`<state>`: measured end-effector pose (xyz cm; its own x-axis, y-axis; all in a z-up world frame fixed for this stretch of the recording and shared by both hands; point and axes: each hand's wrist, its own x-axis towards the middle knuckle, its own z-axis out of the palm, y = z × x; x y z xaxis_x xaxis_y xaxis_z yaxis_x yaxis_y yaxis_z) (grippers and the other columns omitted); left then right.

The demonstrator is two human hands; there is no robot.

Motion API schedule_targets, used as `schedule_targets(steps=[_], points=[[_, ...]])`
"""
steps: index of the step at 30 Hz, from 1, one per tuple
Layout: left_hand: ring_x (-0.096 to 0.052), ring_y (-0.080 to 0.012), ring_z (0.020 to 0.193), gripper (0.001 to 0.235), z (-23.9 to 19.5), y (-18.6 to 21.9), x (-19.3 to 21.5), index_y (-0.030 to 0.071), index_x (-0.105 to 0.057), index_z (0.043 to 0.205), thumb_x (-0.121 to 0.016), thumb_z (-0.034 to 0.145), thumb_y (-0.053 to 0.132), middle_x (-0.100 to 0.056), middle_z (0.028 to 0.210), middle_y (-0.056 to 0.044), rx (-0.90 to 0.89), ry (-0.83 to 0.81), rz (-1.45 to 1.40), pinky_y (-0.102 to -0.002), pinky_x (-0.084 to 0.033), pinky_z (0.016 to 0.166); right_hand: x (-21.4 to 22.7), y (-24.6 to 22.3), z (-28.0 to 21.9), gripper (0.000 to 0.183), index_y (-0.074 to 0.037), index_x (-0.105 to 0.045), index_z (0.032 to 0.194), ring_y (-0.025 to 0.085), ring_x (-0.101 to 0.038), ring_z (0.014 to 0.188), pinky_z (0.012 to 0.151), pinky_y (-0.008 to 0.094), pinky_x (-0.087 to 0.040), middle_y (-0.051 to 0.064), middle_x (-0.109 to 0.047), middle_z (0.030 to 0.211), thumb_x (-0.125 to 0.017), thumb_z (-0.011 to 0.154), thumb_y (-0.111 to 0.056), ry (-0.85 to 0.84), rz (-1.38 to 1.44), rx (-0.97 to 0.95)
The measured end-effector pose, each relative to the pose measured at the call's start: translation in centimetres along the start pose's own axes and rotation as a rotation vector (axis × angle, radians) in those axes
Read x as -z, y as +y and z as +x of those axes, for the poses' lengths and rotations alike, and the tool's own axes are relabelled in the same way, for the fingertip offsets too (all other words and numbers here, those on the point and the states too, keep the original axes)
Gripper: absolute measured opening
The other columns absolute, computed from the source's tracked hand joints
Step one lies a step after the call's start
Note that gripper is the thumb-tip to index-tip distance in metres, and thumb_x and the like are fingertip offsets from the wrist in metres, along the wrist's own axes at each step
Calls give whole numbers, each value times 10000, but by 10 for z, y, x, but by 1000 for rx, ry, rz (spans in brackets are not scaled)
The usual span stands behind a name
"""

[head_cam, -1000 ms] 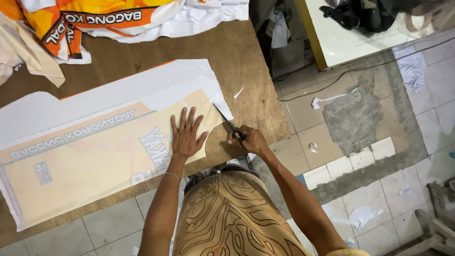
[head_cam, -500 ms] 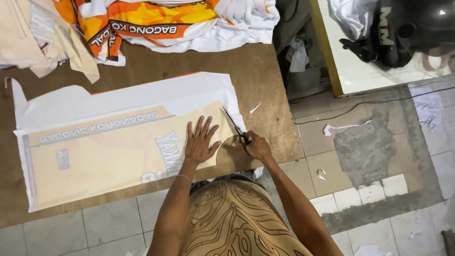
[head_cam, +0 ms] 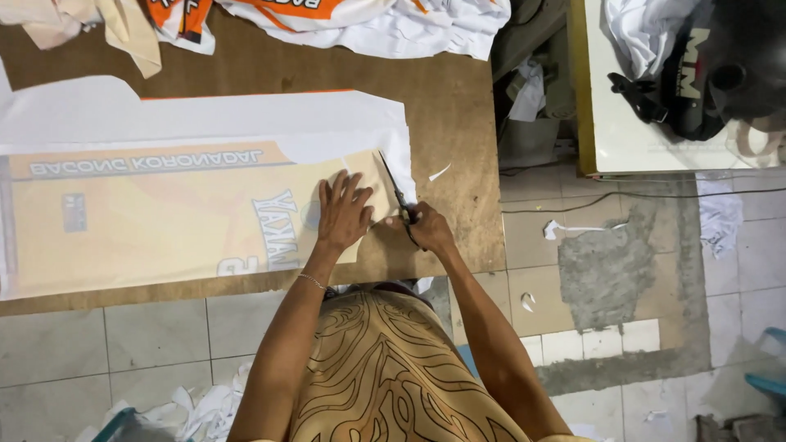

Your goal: Cutting out printed jersey components from a larger sheet of fabric using scissors

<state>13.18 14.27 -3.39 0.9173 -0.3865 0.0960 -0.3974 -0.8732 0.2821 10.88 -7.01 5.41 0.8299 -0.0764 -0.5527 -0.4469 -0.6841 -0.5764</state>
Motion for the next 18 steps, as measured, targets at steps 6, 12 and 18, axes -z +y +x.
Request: schedule_targets(steps=[6, 12, 18], points=[[-281, -350, 1492, 363, -1, 9, 2, 243, -597, 1270, -593, 926, 359, -449, 1515, -60, 54, 26, -18, -672, -223, 1148, -22, 22, 13, 300, -124, -687, 1129, 443, -732, 871, 740, 511, -575, 255, -724, 849, -606, 856, -216, 66, 14, 78], [-260, -342, 1521, 380, -5, 11, 5, 240, -579, 1300, -568, 941, 362, -420, 1563, -54, 47, 70, -33, -666, -168, 1179, -4, -4, -2, 356, -115, -684, 1134, 401, -731, 802, 696, 471, -581, 234, -718, 816, -667, 833, -306, 15, 41, 45], [-202, -322, 1554, 374, -8, 11, 10, 241, -559, 1325, -481, 986, 378, -317, 1658, -47, 59, 28, -70, -663, -114, 1196, -4, -10, -2, 486, -129, -624, 1196, 364, -727, 820, 664, 430, -591, 219, -712, 853, -661, 803, -413, -67, 21, -89]])
